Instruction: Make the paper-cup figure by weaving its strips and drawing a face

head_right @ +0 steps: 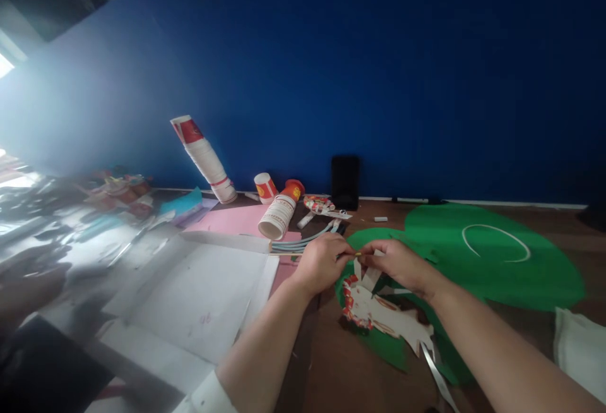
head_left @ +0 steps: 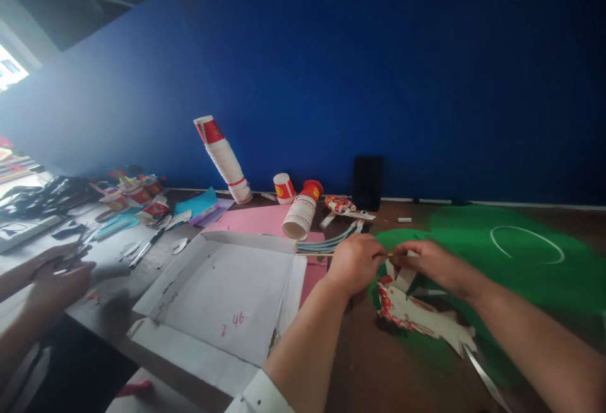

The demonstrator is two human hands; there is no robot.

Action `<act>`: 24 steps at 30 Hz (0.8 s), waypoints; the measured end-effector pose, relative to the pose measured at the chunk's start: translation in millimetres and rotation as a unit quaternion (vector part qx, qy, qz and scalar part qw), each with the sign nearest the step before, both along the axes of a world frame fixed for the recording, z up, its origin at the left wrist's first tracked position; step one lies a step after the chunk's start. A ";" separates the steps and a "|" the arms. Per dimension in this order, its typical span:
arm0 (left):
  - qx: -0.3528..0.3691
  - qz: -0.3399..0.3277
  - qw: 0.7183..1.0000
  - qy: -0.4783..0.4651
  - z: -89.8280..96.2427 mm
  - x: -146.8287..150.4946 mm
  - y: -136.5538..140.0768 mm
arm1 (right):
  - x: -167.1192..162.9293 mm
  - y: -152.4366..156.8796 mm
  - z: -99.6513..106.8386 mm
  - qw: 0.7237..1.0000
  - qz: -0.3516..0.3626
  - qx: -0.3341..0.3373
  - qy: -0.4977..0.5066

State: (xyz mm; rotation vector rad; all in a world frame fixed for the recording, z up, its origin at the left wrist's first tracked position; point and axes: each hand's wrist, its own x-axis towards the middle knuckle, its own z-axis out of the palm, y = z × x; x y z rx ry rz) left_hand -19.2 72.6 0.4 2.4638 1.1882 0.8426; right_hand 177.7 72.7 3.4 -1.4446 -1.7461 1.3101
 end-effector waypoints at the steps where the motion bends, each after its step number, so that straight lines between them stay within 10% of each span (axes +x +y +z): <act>1: 0.003 -0.002 1.000 -0.003 0.0 -0.1 -0.1 | -0.2 -0.3 0.4 1.000 -0.003 -0.003 0.003; 24: 0.052 -0.019 0.998 -0.021 -2.6 -1.6 0.5 | -7.8 -5.5 1.3 0.995 -0.063 -0.039 0.063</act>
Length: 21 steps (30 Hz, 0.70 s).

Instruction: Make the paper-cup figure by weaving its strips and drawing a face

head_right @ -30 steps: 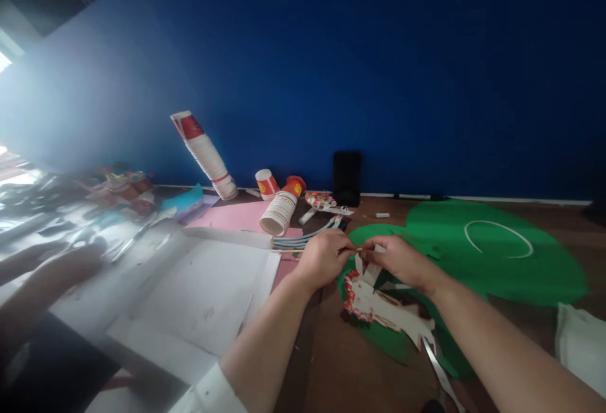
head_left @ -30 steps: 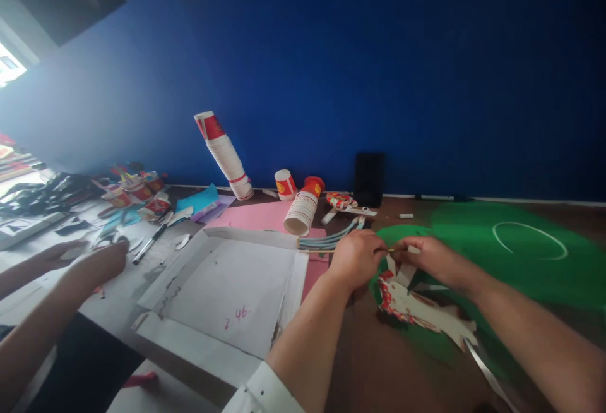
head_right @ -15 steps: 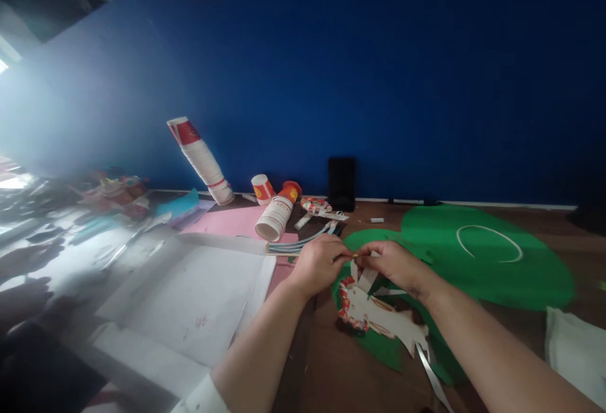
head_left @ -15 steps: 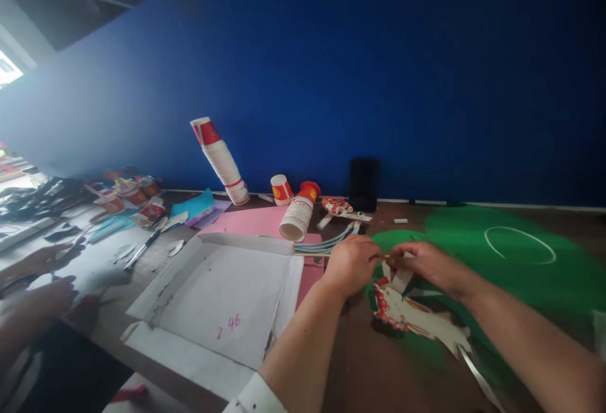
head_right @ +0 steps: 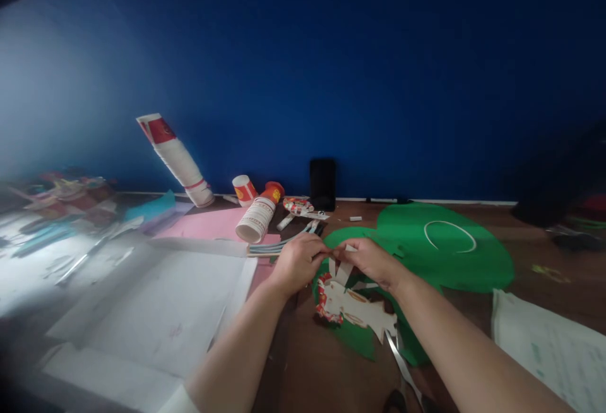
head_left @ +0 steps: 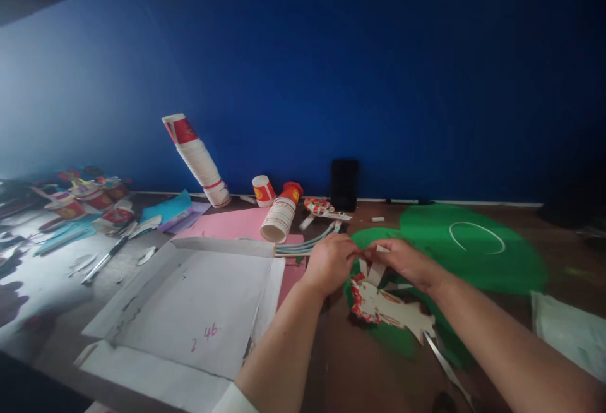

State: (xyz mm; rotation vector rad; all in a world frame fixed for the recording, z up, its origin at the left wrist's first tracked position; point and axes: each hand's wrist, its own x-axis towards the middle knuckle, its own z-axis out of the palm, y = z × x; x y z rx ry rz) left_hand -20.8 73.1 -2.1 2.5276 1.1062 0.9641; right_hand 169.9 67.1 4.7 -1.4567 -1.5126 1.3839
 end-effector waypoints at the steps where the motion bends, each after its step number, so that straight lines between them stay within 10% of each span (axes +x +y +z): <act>1: -0.001 0.000 1.000 0.001 -0.3 -0.1 0.2 | 0.0 0.1 -0.1 1.000 0.000 0.001 -0.002; 21: -0.041 0.014 0.999 0.017 -2.8 -0.4 3.2 | 2.7 6.2 -5.2 0.994 0.038 0.077 -0.070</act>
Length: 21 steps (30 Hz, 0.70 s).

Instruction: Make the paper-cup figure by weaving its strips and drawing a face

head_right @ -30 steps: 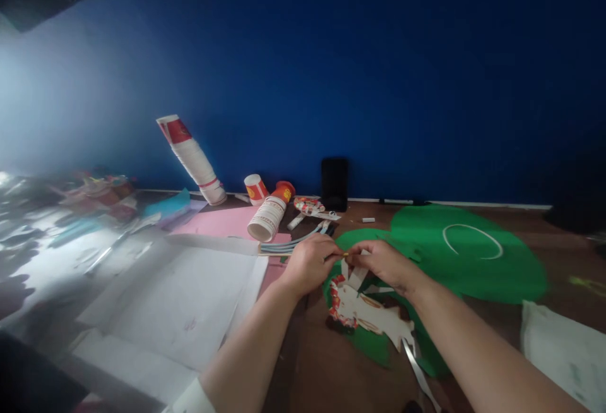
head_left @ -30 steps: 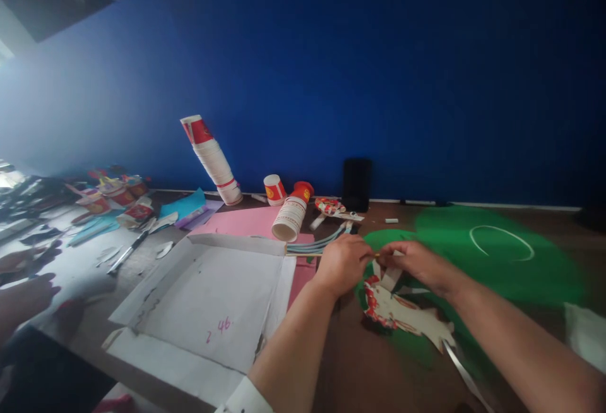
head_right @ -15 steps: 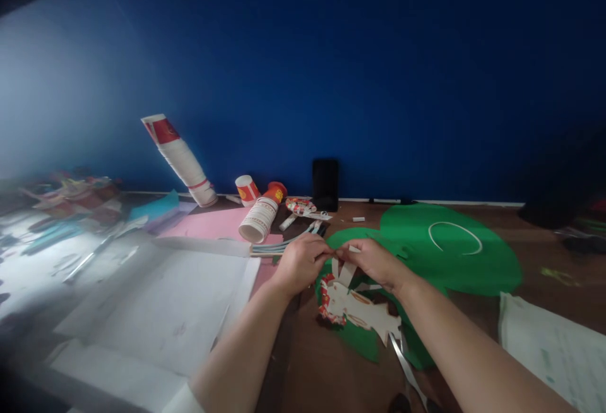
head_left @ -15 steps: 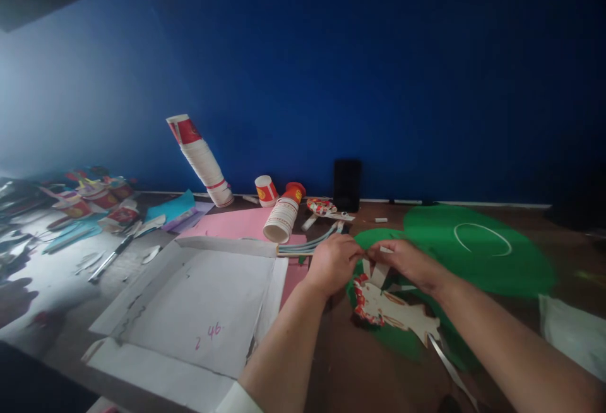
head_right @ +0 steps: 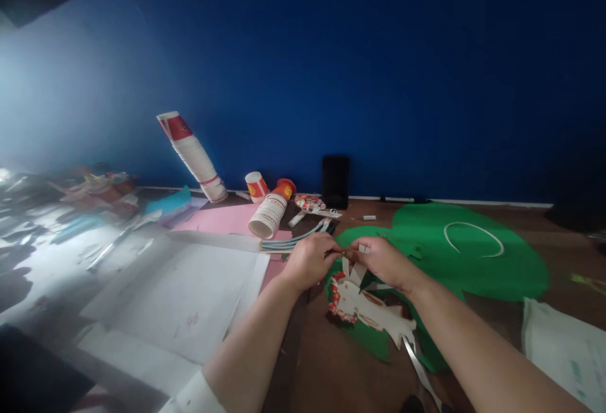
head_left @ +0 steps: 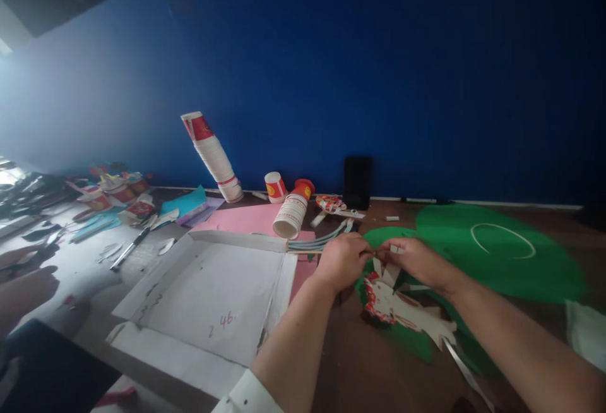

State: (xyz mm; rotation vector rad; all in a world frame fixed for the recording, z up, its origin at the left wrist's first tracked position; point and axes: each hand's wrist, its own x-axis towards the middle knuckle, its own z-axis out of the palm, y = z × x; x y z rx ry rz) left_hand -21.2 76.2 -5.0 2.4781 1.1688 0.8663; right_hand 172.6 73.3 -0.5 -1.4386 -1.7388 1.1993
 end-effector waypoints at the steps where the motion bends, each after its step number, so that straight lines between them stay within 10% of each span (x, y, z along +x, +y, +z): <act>1: -0.001 0.002 1.000 0.003 0.0 0.0 0.0 | 0.1 0.2 -0.3 1.000 0.000 0.001 0.000; 21: 0.013 0.021 1.000 0.019 6.0 2.0 -2.1 | -2.0 -2.3 6.3 0.999 -0.014 -0.020 0.029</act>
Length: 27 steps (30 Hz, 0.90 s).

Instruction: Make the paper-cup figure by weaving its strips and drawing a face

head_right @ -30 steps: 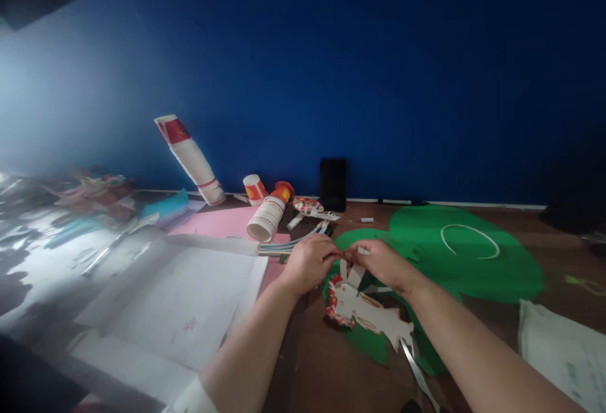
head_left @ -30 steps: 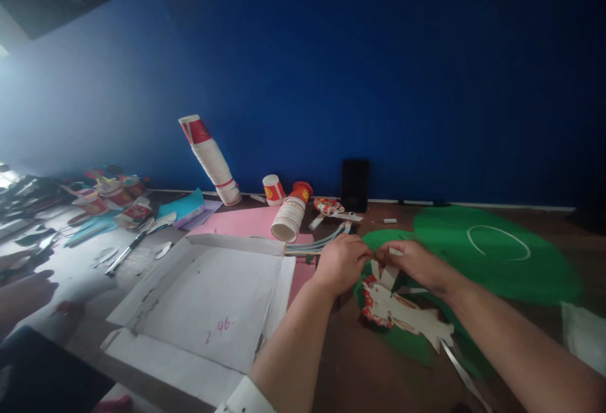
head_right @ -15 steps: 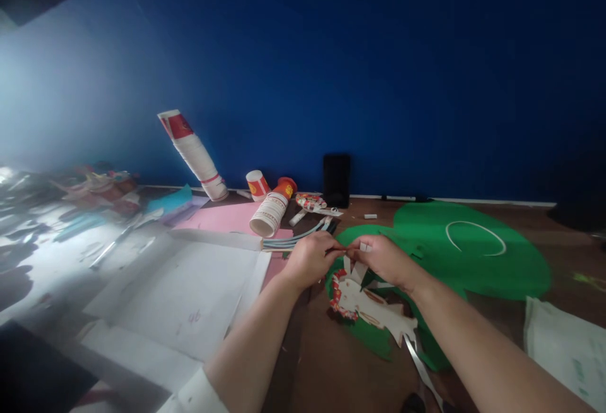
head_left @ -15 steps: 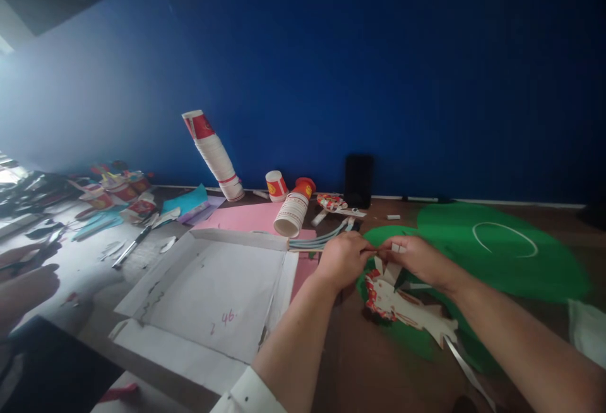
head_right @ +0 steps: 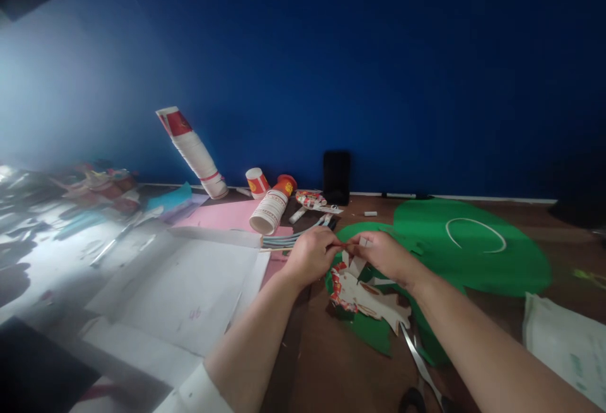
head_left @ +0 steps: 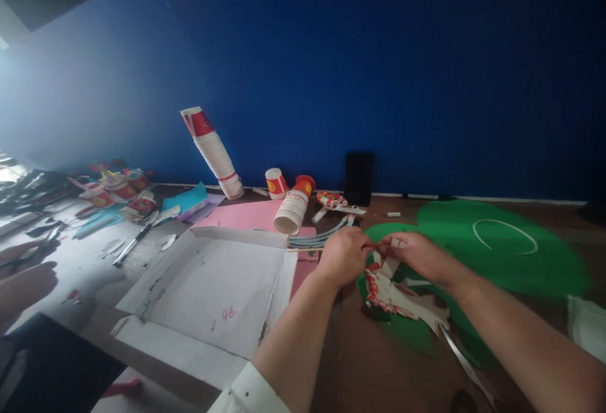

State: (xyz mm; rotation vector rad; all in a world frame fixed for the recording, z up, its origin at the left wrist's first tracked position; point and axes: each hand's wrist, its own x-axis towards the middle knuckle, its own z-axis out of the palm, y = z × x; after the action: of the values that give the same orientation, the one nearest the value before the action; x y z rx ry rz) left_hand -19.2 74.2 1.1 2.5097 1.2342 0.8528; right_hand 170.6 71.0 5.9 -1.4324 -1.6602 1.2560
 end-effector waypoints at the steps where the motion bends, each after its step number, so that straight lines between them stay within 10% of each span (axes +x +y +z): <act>1: 0.002 -0.002 1.000 -0.002 -0.4 -0.1 0.2 | -0.1 -0.9 0.3 1.000 0.000 -0.010 0.013; 27: 0.006 -0.019 1.000 -0.004 -2.7 -1.4 0.9 | 0.4 1.3 -2.6 1.000 -0.012 -0.020 -0.012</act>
State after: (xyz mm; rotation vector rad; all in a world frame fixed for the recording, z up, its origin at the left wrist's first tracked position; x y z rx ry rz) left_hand -20.6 75.1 -1.6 2.5290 1.1775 0.8621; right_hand 171.0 72.3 3.3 -1.4939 -1.6371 1.2690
